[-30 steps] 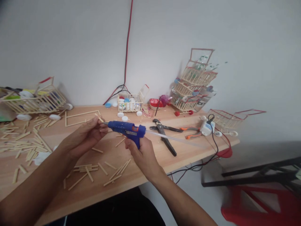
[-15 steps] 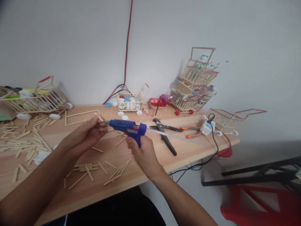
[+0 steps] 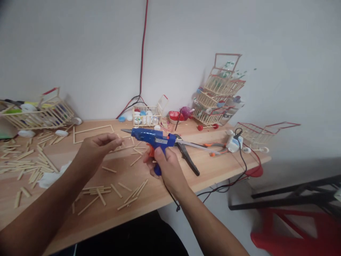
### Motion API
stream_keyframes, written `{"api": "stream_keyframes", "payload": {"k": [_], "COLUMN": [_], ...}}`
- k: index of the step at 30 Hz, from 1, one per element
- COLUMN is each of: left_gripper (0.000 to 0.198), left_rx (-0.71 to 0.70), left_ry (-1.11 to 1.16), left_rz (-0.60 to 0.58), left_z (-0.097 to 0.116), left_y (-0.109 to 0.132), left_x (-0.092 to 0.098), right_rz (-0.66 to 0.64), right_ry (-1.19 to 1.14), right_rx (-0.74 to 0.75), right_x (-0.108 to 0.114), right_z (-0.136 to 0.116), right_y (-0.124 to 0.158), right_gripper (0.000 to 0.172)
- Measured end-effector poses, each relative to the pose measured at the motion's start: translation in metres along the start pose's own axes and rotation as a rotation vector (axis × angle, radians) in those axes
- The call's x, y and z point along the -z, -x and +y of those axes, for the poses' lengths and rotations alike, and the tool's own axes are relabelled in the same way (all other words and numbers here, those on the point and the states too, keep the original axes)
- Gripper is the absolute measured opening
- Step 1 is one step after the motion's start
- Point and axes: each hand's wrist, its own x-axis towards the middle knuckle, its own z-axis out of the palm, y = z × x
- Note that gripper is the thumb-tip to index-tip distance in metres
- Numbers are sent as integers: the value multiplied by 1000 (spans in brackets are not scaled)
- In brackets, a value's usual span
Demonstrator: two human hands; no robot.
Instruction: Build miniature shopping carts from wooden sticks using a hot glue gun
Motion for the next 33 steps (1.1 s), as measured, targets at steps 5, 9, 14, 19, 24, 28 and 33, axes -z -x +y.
{"api": "stream_keyframes", "payload": {"k": [5,9,14,19,24,28,33], "left_gripper": [16,19,21,22,21,24,28], "left_rx": [-141,-125,-80,-50,-10,9,-3], "left_ry": [-261,-270,-269,-268,-299,-320,-326], "left_rz": [91,125,116,132,131,151,127], "left_z": [1,1,2,3,7,10,7], "left_y": [-1,-2,-1,0,2,4,2], "left_x": [4,5,2,2,1,-2,-2], "right_rz": [202,517,565,571,484,587,641], "right_ry": [-53,-78,-122,-148,-75,-53,172], "right_rx": [-60,-223,-314,-250,-168,-115,-34], "right_x": [45,121,193,211,221,233,239], "right_z": [-24,-38,-42,-39,-37,-20,-3], "right_y": [-17,-34,-34,-20,-7,0,9], "right_gripper": [41,25,28,22,4,8,29]}}
